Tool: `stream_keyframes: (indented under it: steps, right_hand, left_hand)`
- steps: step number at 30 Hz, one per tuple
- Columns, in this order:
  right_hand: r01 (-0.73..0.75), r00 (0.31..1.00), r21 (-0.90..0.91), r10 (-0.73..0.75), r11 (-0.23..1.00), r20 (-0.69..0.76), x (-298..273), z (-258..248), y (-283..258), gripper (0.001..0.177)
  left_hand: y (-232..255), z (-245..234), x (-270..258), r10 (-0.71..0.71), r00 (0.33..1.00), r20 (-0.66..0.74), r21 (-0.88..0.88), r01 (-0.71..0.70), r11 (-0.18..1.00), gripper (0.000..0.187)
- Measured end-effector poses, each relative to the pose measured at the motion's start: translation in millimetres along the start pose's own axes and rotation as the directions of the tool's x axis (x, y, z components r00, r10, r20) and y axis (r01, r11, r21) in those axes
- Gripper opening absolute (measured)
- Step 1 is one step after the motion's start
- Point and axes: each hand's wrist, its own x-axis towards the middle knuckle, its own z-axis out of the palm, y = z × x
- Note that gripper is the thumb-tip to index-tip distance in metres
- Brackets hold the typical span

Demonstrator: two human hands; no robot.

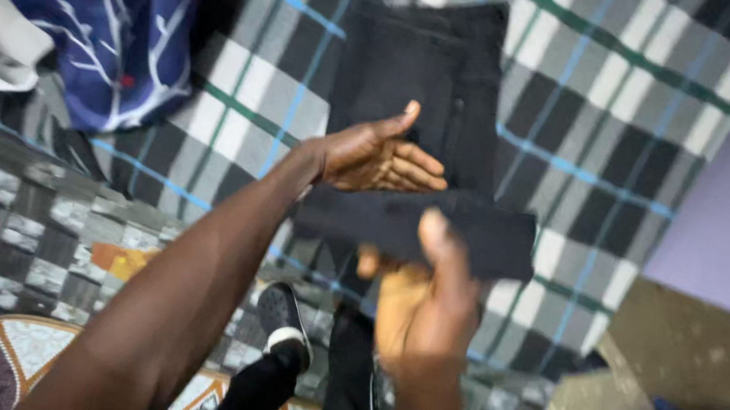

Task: The person picks up and folds black shorts, black jeans, and grey jeans before placing each folded item on a shelf in a closet.

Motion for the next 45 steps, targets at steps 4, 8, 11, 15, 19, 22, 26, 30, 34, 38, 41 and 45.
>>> stream_keyframes:
  steps: [4,8,11,15,19,22,26,30,34,38,41,45]
  right_hand:
    - [0.021,0.988,-0.036,-0.015,0.999,0.155,97.9,31.2,0.1,0.032]
    - [-0.036,0.996,-0.285,0.056,0.958,0.062,211.7,32.7,25.0,0.044]
    - [0.165,0.986,-0.488,-0.127,0.857,0.11,238.0,12.0,51.3,0.044]
    - [0.324,0.945,-0.529,-0.246,0.785,0.213,236.0,2.1,57.9,0.049]
    - [0.302,0.951,-0.554,-0.208,0.776,0.227,228.7,13.7,42.4,0.055]
    - [0.507,0.859,-0.661,-0.383,0.553,0.339,214.3,6.3,14.1,0.061]
    - [0.533,0.769,-0.842,-0.461,0.078,0.444,205.4,-5.3,-16.8,0.058]
    - [0.547,0.626,-0.689,-0.315,-0.475,0.714,225.3,-16.6,0.9,0.057]
    - [0.444,0.697,-0.709,-0.286,-0.548,0.658,238.8,-25.0,16.7,0.06]
    - [0.387,0.774,-0.723,-0.224,-0.573,0.592,252.8,-26.1,9.2,0.069]
    - [0.479,0.682,-0.674,-0.244,-0.563,0.689,266.6,-25.4,4.6,0.071]
    - [0.434,0.771,-0.76,-0.236,-0.484,0.591,280.2,-27.2,-1.3,0.071]
  left_hand:
    - [2.0,-18.8,-20.5,0.213,0.976,-0.035,-0.402,-0.209,0.891,0.079]
    - [24.3,19.4,-49.1,0.446,0.774,-0.45,-0.431,-0.626,0.65,0.081]
    - [42.1,39.0,-47.6,0.316,0.631,-0.709,-0.246,-0.641,0.727,0.072]
    - [42.2,37.3,-37.8,0.315,0.4,-0.861,0.217,-0.271,0.938,0.066]
    - [53.0,35.8,-41.3,0.572,0.322,-0.754,0.485,-0.313,0.817,0.059]
    - [62.0,44.5,-48.0,0.528,0.444,-0.724,0.392,-0.365,0.844,0.058]
    - [78.7,35.6,-38.4,0.329,0.377,-0.866,0.383,0.075,0.921,0.064]
    - [74.5,37.2,-17.4,0.52,0.127,-0.845,0.524,0.393,0.756,0.069]
    - [67.3,35.8,-11.6,0.726,-0.008,-0.688,0.66,0.409,0.63,0.056]
    - [58.4,21.2,-9.2,0.804,0.013,-0.594,0.734,0.418,0.536,0.05]
    - [54.3,7.7,-9.3,0.815,0.07,-0.575,0.77,0.383,0.51,0.047]
    - [49.6,-8.5,-8.7,0.782,0.116,-0.613,0.772,0.3,0.56,0.046]
